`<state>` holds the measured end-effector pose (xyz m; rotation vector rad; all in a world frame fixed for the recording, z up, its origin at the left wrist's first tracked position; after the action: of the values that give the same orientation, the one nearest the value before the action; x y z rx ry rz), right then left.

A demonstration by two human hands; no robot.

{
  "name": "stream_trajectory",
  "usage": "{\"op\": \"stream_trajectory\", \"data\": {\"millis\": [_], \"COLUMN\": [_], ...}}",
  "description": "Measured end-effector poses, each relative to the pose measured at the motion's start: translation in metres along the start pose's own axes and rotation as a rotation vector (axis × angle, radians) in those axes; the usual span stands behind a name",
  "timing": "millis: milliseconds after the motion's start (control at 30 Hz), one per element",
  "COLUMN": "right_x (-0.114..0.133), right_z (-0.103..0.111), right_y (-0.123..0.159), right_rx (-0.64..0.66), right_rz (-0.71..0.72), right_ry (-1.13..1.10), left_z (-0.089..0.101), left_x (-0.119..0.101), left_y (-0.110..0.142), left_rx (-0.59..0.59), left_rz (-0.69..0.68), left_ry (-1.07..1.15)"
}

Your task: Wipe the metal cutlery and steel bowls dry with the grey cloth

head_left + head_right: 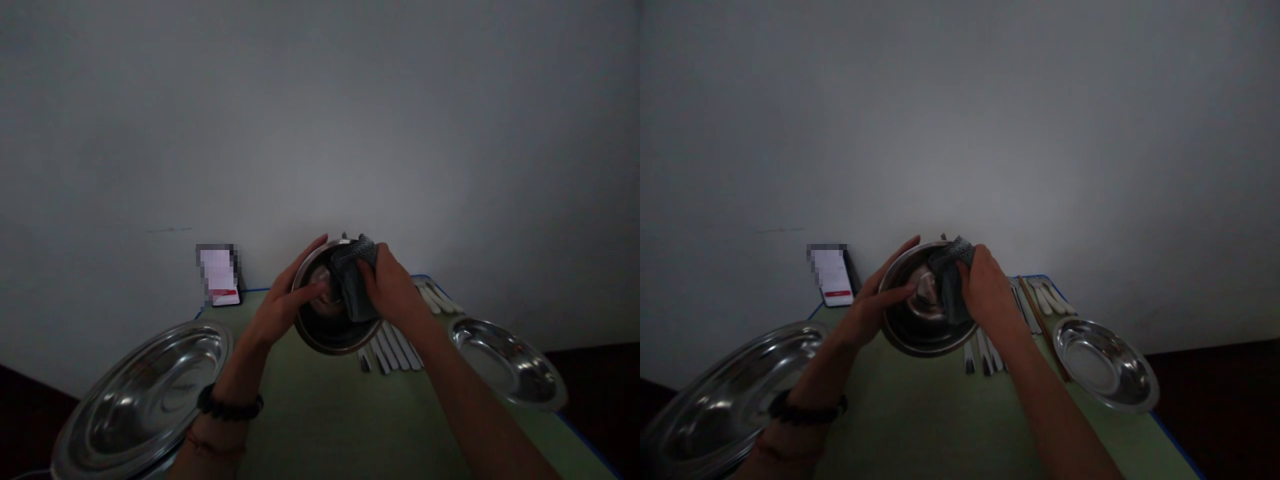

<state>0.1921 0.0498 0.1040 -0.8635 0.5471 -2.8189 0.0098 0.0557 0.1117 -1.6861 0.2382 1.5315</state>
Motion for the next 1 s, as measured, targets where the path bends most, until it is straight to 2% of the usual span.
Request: {"op": "stream_trajectory", "data": {"millis": [100,300,367,433,500,600,667,733,867,933,1000], "right_x": [-0.002,-0.003,-0.003,-0.003,-0.003,-0.001,0.000,0.002,0.002,0.001,0.000], "right_z": [-0.001,-0.005,-0.006,-0.006,-0.006,-0.004,-0.003,-0.002,-0.001,-0.001,-0.001], "right_y": [-0.002,-0.005,-0.005,-0.004,-0.002,0.000,0.000,0.000,-0.001,-0.001,-0.001], "right_rx": [-0.053,-0.170,-0.167,-0.128,-0.074,-0.008,0.004,-0.044,-0.148,-0.116,-0.061], "right_rz": [0.012,-0.188,-0.189,-0.150,-0.075,0.046,0.086,0.062,-0.127,-0.192,-0.199], "right_ry": [-0.031,-0.232,-0.238,-0.207,-0.143,-0.038,-0.016,-0.040,-0.140,-0.146,-0.121], "left_z": [-0.002,-0.025,-0.028,-0.024,-0.013,0.004,0.010,0.009,-0.006,-0.014,-0.015], "left_x": [0.000,0.003,0.004,0.003,0.002,0.001,0.001,0.001,-0.001,-0.002,-0.005], "left_y": [0.000,-0.004,-0.006,-0.005,-0.003,0.001,0.004,0.004,-0.001,-0.003,-0.003], "left_rx": [0.005,-0.159,-0.218,-0.253,-0.188,-0.014,0.028,-0.008,-0.102,-0.102,-0.109], "left_rz": [0.021,-0.250,-0.286,-0.274,-0.203,-0.021,0.023,-0.025,-0.160,-0.185,-0.193], "left_ry": [-0.012,-0.142,-0.174,-0.146,-0.086,0.017,0.050,0.050,-0.056,-0.116,-0.126]}}
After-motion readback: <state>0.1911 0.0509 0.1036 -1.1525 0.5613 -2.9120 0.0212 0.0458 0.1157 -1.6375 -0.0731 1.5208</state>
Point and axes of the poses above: each hand's wrist, its own y-axis away from the middle knuckle, its own z-axis out of the back of the hand, x = y × z, the point moved 1 cm from there along -y, towards the middle knuckle, and after that the axes turned 12 degrees about x, right-handed, at the moved point
